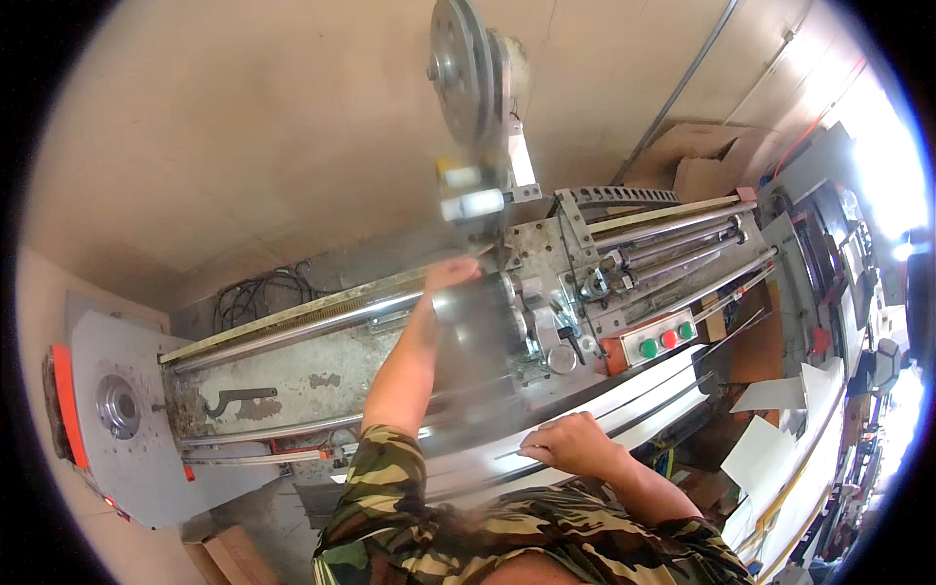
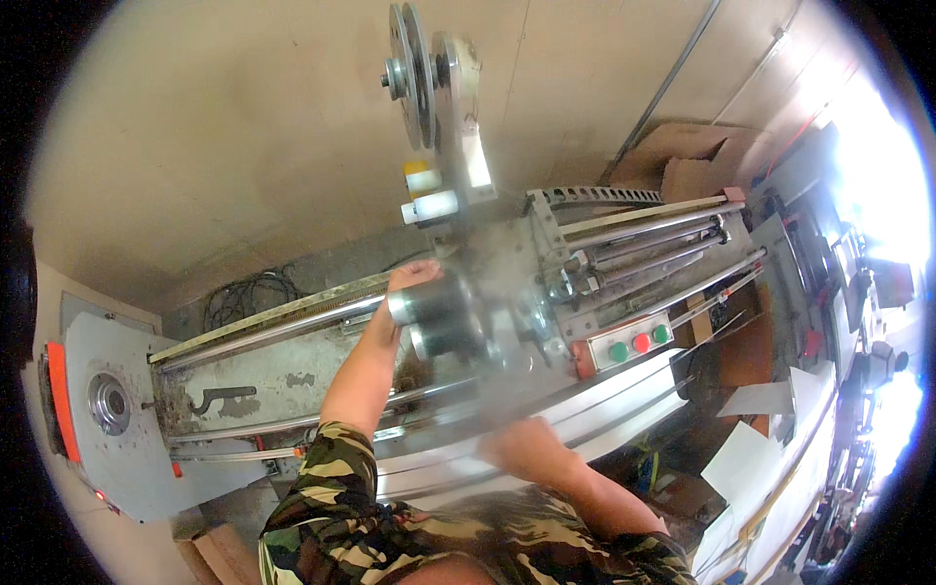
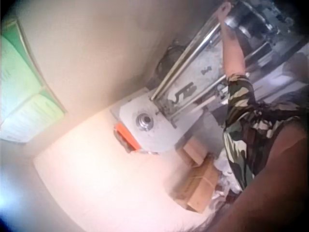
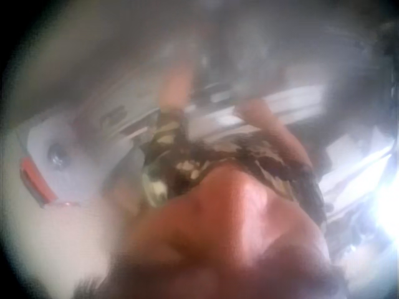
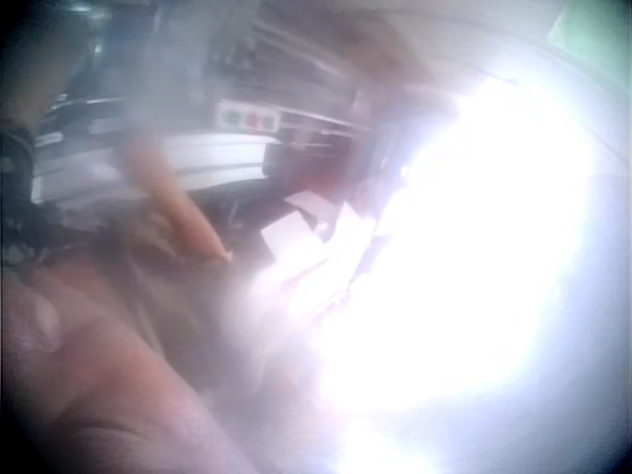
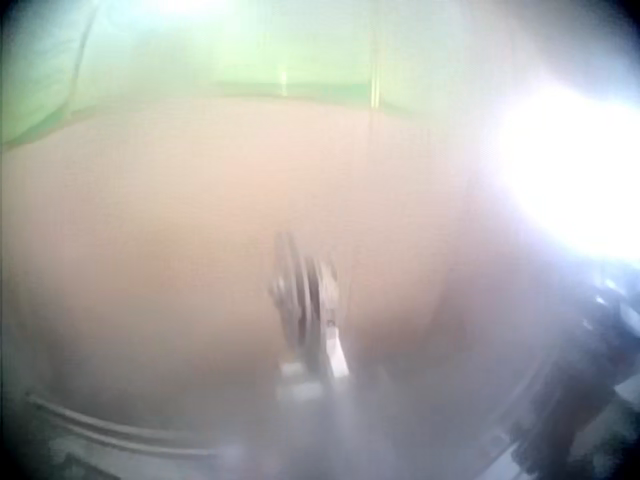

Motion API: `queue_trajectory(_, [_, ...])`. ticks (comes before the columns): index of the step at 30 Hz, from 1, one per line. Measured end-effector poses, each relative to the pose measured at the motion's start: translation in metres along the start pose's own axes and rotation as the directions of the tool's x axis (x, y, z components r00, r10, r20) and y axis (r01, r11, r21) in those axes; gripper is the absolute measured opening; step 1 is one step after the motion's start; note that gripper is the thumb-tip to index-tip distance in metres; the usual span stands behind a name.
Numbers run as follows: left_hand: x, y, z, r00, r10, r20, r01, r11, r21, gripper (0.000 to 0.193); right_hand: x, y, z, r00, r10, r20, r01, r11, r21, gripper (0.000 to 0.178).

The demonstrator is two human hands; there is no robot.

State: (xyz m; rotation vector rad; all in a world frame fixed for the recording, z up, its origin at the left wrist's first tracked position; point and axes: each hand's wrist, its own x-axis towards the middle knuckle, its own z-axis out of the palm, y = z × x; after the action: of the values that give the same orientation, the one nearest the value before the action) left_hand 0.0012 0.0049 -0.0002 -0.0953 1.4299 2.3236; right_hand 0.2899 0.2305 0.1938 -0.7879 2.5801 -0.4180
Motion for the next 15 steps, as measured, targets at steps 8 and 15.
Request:
queue_trajectory(8, [-0.059,-0.042,-0.016,0.999,0.022,0.025,-0.013,0.947,-0.321,0.019,-0.021,0.001,-0.006,0.994,-0.065,-0.091,0.063,0.998,-0.027,0.025])
queue_trajectory(15, [-0.147,0.005,-0.003,0.967,0.179,-0.18,-0.075,0.878,0.472,0.02,-0.034,0.035,0.001,0.99,-0.107,-0.095,0.105,0.994,-0.03,0.023])
